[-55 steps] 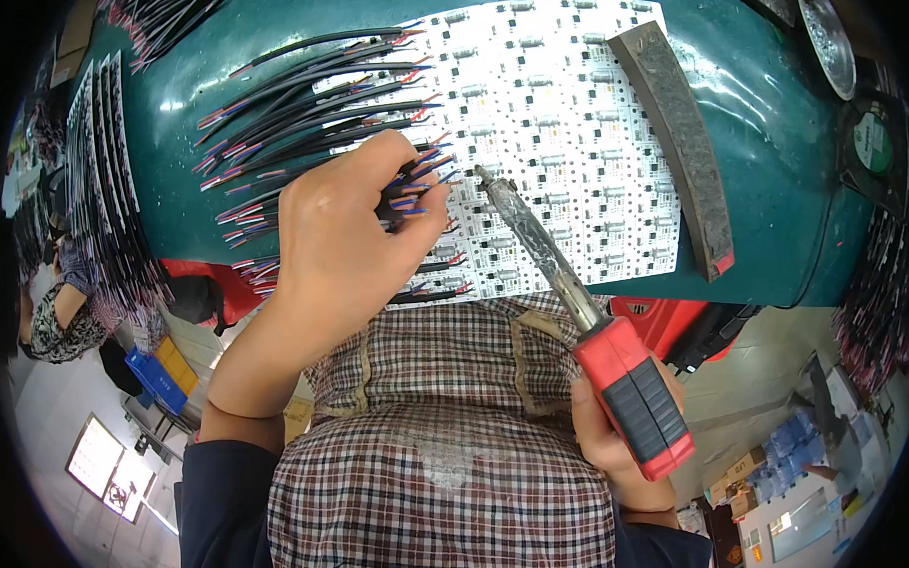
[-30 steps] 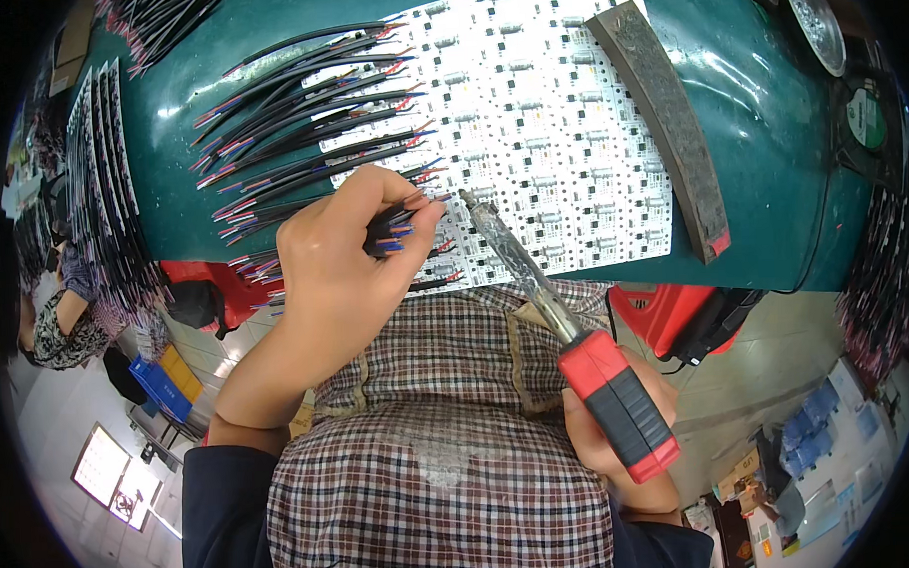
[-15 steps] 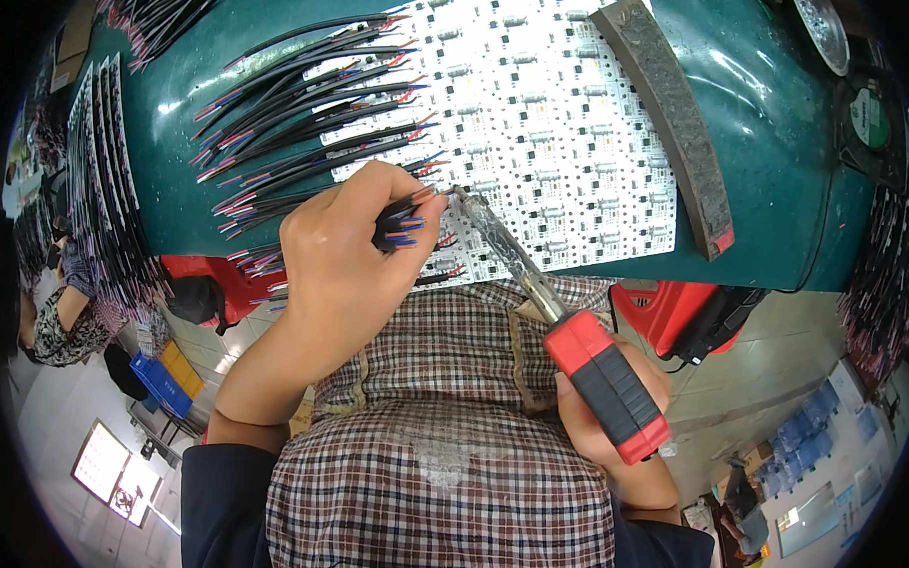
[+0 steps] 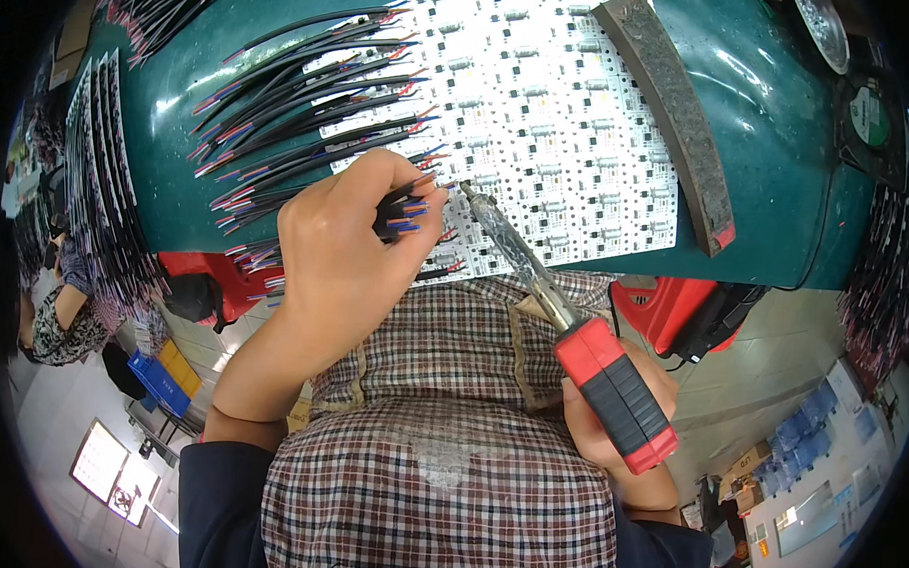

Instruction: The person solders wires onto small LED circuit boards using a soldering iron and solder wire.

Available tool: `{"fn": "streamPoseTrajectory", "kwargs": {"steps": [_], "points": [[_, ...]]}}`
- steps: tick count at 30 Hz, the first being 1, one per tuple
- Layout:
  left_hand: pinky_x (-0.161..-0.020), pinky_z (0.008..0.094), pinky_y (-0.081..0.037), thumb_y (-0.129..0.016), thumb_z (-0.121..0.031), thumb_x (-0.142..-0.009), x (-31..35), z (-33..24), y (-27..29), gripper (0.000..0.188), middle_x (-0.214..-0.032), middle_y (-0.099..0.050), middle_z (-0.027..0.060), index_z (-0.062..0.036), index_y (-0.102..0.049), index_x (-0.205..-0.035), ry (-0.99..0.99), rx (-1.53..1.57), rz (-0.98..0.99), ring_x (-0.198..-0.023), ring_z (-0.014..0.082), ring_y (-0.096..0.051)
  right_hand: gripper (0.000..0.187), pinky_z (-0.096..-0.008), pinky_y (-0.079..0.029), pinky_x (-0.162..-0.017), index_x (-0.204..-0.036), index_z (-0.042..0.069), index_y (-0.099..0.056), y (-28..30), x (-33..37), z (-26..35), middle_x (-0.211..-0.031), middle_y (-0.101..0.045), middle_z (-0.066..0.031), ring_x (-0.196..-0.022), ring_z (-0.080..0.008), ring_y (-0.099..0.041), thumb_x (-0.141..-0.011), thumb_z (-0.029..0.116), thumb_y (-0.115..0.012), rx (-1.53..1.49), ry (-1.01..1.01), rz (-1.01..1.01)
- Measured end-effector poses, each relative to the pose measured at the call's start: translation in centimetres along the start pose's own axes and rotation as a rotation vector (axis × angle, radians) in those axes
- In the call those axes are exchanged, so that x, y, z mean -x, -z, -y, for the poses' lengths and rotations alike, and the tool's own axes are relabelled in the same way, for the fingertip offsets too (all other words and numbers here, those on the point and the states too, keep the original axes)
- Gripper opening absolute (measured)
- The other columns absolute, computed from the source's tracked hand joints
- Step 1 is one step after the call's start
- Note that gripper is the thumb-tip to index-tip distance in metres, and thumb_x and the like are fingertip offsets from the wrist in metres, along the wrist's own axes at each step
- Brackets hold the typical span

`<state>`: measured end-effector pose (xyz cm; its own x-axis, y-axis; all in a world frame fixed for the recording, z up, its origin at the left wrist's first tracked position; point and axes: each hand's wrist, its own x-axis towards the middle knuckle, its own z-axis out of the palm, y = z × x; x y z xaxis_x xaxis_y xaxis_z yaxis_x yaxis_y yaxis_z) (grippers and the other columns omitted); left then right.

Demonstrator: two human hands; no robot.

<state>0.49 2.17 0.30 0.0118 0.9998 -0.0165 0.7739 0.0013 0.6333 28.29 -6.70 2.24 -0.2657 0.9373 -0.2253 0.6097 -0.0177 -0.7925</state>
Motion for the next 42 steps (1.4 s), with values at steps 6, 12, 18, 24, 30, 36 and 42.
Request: {"fn": "streamPoseTrajectory", "kwargs": {"steps": [6, 12, 18, 24, 30, 36, 42], "points": [[-0.054, 0.0302, -0.05, -0.079, -0.01, -0.08, -0.1, -0.1, 0.1, 0.016, -0.069, -0.067, 0.0065, -0.0051, -0.064, -0.082, -0.001, -0.019, 0.016, -0.059, 0.021, -0.066, 0.027, -0.0363, -0.054, -0.062, -0.096, -0.001, -0.069, -0.4, -0.3, 0.0, -0.086, -0.066, -0.0161, -0.069, -0.0316, -0.067, -0.07, -0.001, -0.076, 0.026, 0.001, -0.007], [-0.054, 0.0306, -0.05, -0.079, -0.01, -0.08, 0.0, 0.0, 0.1, 0.016, -0.069, -0.067, 0.0063, -0.0053, -0.063, -0.081, 0.001, -0.025, 0.014, -0.059, 0.0212, -0.066, 0.028, -0.0367, -0.055, -0.064, -0.097, -0.002, -0.07, -0.3, -0.2, -0.1, -0.088, -0.067, -0.0177, -0.072, -0.0331, -0.068, -0.07, -0.001, -0.076, 0.058, 0.038, -0.004], [-0.054, 0.0306, -0.051, -0.079, -0.011, -0.08, -0.1, 0.1, 0.0, 0.017, -0.07, -0.068, 0.0062, -0.0053, -0.063, -0.082, -0.004, -0.024, 0.005, -0.059, 0.0213, -0.067, 0.031, -0.0369, -0.056, -0.065, -0.101, -0.003, -0.069, 0.0, 0.3, -0.1, -0.091, -0.067, -0.0183, -0.074, -0.0333, -0.069, -0.072, 0.001, -0.077, -0.005, -0.019, -0.031], [-0.054, 0.0305, -0.051, -0.078, -0.011, -0.079, -0.3, -0.1, 0.1, 0.016, -0.071, -0.069, 0.0062, -0.005, -0.064, -0.083, 0.011, 0.007, 0.008, -0.058, 0.0203, -0.067, 0.03, -0.0367, -0.055, -0.064, -0.1, -0.003, -0.069, 0.0, 0.7, -0.5, -0.09, -0.067, -0.0174, -0.071, -0.0325, -0.069, -0.072, 0.003, -0.078, 0.06, 0.018, -0.031], [-0.054, 0.0301, -0.05, -0.079, -0.011, -0.079, -0.2, -0.1, 0.1, 0.016, -0.07, -0.068, 0.0061, -0.0054, -0.065, -0.083, -0.004, -0.022, 0.01, -0.057, 0.0196, -0.066, 0.025, -0.037, -0.055, -0.063, -0.094, -0.002, -0.069, -0.2, 0.1, 0.0, -0.087, -0.066, -0.0169, -0.07, -0.0323, -0.068, -0.071, 0.002, -0.078, 0.011, 0.013, -0.006], [-0.053, 0.03, -0.05, -0.079, -0.011, -0.078, -0.2, 0.0, 0.0, 0.016, -0.069, -0.066, 0.0058, -0.0056, -0.064, -0.081, 0.008, -0.012, 0.013, -0.057, 0.0196, -0.066, 0.026, -0.0374, -0.055, -0.064, -0.094, -0.002, -0.069, 0.1, 0.4, -0.4, -0.087, -0.066, -0.0172, -0.07, -0.0335, -0.068, -0.07, 0.002, -0.077, 0.093, 0.026, 0.025], [-0.052, 0.0311, -0.049, -0.079, -0.011, -0.077, -0.2, 0.0, -0.1, 0.018, -0.068, -0.065, 0.0061, -0.0057, -0.063, -0.081, 0.001, -0.026, -0.003, -0.056, 0.0206, -0.065, 0.028, -0.0414, -0.056, -0.071, -0.1, -0.002, -0.07, 0.8, 1.4, -1.0, -0.094, -0.069, -0.02, -0.078, -0.0378, -0.069, -0.073, 0.004, -0.075, 0.072, -0.055, 0.043]]}}
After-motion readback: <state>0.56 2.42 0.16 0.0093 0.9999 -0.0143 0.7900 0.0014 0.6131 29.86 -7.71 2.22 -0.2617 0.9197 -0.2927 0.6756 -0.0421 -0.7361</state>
